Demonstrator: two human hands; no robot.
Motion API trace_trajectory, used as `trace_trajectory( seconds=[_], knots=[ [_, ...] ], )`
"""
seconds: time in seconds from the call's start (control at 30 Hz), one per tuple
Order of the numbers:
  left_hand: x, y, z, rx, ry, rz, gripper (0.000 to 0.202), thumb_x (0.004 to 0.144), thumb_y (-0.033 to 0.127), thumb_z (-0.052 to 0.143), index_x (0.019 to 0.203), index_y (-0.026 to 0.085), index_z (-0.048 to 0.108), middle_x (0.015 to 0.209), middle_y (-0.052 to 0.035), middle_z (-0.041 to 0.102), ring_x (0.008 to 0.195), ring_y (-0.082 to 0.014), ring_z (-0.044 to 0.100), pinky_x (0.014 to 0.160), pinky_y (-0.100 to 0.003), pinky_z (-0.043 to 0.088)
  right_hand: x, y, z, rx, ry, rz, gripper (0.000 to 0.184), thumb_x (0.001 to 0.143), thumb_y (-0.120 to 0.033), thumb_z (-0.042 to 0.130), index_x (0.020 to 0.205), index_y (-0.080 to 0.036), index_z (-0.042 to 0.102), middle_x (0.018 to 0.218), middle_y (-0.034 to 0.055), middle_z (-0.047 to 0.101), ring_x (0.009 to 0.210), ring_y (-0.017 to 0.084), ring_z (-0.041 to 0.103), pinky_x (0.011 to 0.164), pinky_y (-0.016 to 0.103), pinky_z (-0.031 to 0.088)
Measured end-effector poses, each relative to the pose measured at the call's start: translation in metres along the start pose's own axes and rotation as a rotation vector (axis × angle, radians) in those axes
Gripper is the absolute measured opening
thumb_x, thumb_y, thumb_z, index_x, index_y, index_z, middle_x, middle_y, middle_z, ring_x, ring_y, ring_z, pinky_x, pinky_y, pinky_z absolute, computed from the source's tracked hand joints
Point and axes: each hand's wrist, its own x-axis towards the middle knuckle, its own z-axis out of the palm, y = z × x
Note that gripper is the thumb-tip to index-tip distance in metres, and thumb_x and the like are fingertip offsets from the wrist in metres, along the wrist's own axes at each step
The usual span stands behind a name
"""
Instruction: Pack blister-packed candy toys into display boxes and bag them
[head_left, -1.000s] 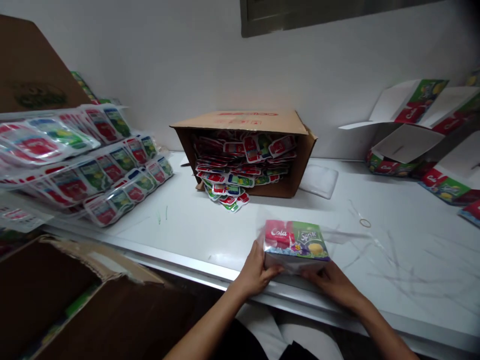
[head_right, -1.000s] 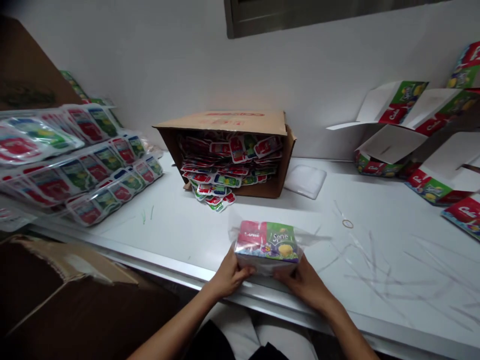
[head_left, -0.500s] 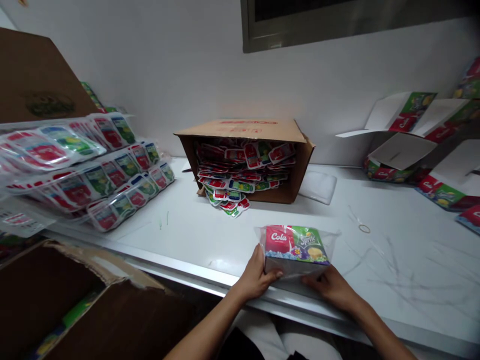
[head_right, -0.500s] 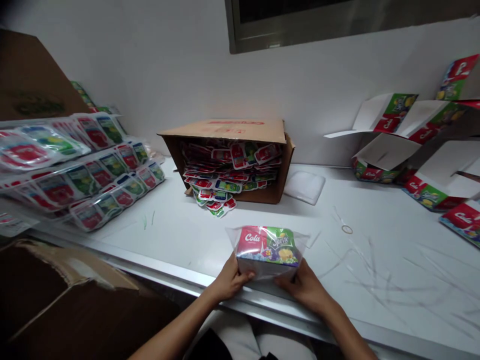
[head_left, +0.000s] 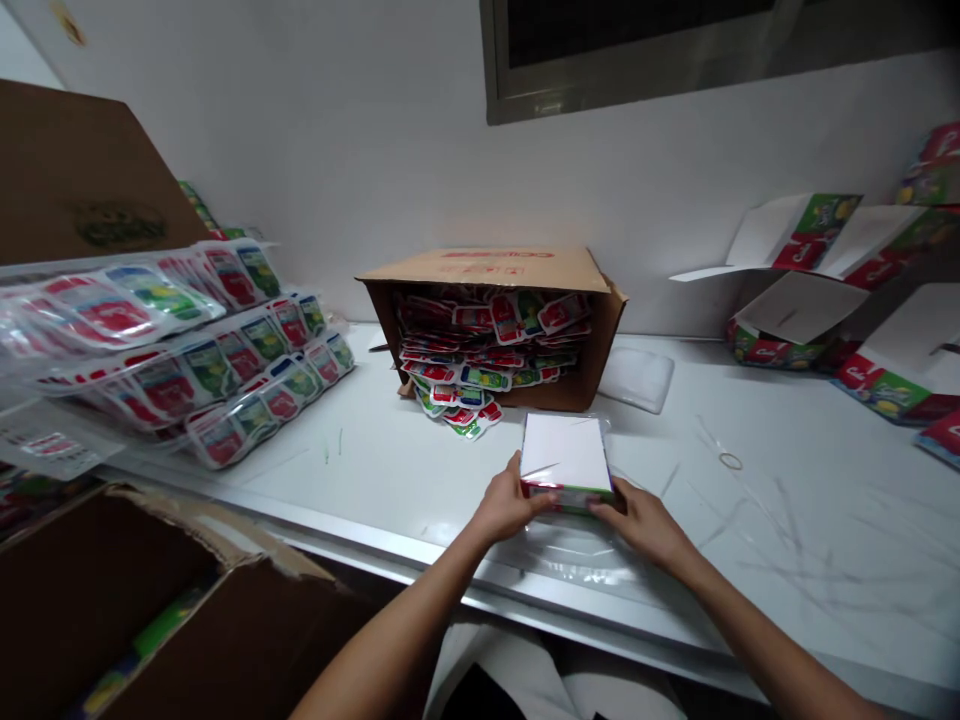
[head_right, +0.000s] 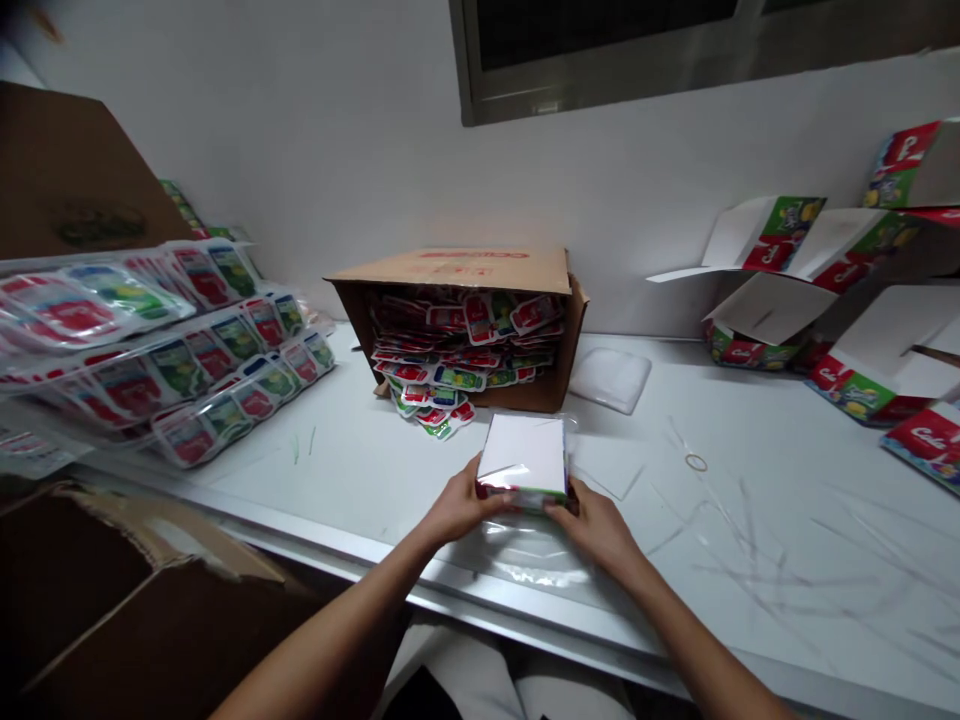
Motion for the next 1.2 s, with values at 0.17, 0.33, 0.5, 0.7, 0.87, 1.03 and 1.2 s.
trace_trajectory(
  seconds=[0.17, 0.33, 0.5, 0.7, 0.87, 1.03, 1.2],
  knots=[
    [-0.010, -0.010, 0.010, 0.346, 0.199, -0.070, 0.037, 0.079, 0.045, 0.064, 0.101, 0.015, 0.064, 0.083, -0.0118, 0.072, 0.091, -0.0331, 0.067, 0.082, -0.039, 0.046, -0.016, -0.002, 0.009, -0.561, 0.132, 0.059, 0.037, 0.096, -0.040, 0.031, 0.087, -0.020, 0.062, 0.071, 0.0057, 0.069, 0.070, 0.026, 0.067, 0.062, 0.034, 0.043],
    [-0.006, -0.015, 0.007, 0.370, 0.226, 0.009, 0.080, 0.067, 0.049, 0.076, 0.133, 0.014, 0.047, 0.114, -0.0152, 0.068, 0.107, -0.0311, 0.064, 0.087, -0.034, 0.048, -0.010, -0.007, 0.002, -0.607, 0.164, 0.133, 0.043, 0.089, -0.054, 0.047, 0.114, -0.020, 0.055, 0.108, 0.0087, 0.069, 0.086, 0.025, 0.068, 0.064, 0.031, 0.044],
    [-0.006, -0.014, 0.012, 0.266, 0.154, 0.106, 0.043, 0.081, 0.032, 0.062, 0.122, 0.021, 0.058, 0.094, -0.0021, 0.075, 0.085, -0.0217, 0.069, 0.077, -0.027, 0.050, 0.006, -0.009, 0.002, -0.760, -0.031, 0.100, 0.038, 0.098, -0.044, 0.034, 0.097, -0.017, 0.062, 0.094, 0.0094, 0.073, 0.086, 0.027, 0.069, 0.065, 0.031, 0.042],
    [-0.005, -0.010, 0.023, 0.337, 0.234, 0.010, 0.045, 0.083, 0.034, 0.059, 0.123, 0.013, 0.058, 0.092, -0.0109, 0.074, 0.089, -0.0281, 0.068, 0.082, -0.035, 0.048, 0.006, -0.014, 0.010, -0.800, 0.050, 0.176, 0.041, 0.100, -0.042, 0.030, 0.092, -0.020, 0.063, 0.088, 0.0081, 0.074, 0.083, 0.026, 0.069, 0.061, 0.030, 0.037],
    [-0.016, -0.019, 0.008, 0.296, 0.193, -0.115, 0.066, 0.072, 0.030, 0.073, 0.132, 0.013, 0.051, 0.097, -0.0103, 0.073, 0.091, -0.0250, 0.068, 0.083, -0.031, 0.047, -0.015, -0.010, -0.003, -0.708, -0.040, 0.206, 0.032, 0.094, -0.045, 0.040, 0.087, -0.022, 0.061, 0.082, 0.0062, 0.073, 0.079, 0.026, 0.068, 0.056, 0.029, 0.032],
    [-0.049, -0.035, -0.005, 0.064, 0.093, -0.317, 0.019, 0.077, 0.029, 0.068, 0.088, 0.012, 0.068, 0.057, -0.0019, 0.066, 0.049, -0.0153, 0.063, 0.055, -0.025, 0.048, -0.058, -0.025, -0.023, -0.564, -0.137, 0.136, 0.036, 0.090, -0.054, 0.044, 0.085, -0.024, 0.062, 0.065, 0.0044, 0.067, 0.068, 0.026, 0.063, 0.057, 0.031, 0.035],
    [-0.073, -0.035, 0.000, -0.260, 0.069, -0.444, 0.019, 0.079, 0.030, 0.066, 0.073, 0.013, 0.060, 0.055, -0.0025, 0.066, 0.042, -0.0113, 0.059, 0.042, -0.020, 0.045, -0.074, -0.063, -0.021, -0.131, -0.304, -0.006, 0.037, 0.091, -0.053, 0.043, 0.075, -0.024, 0.061, 0.065, 0.0003, 0.064, 0.063, 0.018, 0.057, 0.056, 0.028, 0.040]
  ],
)
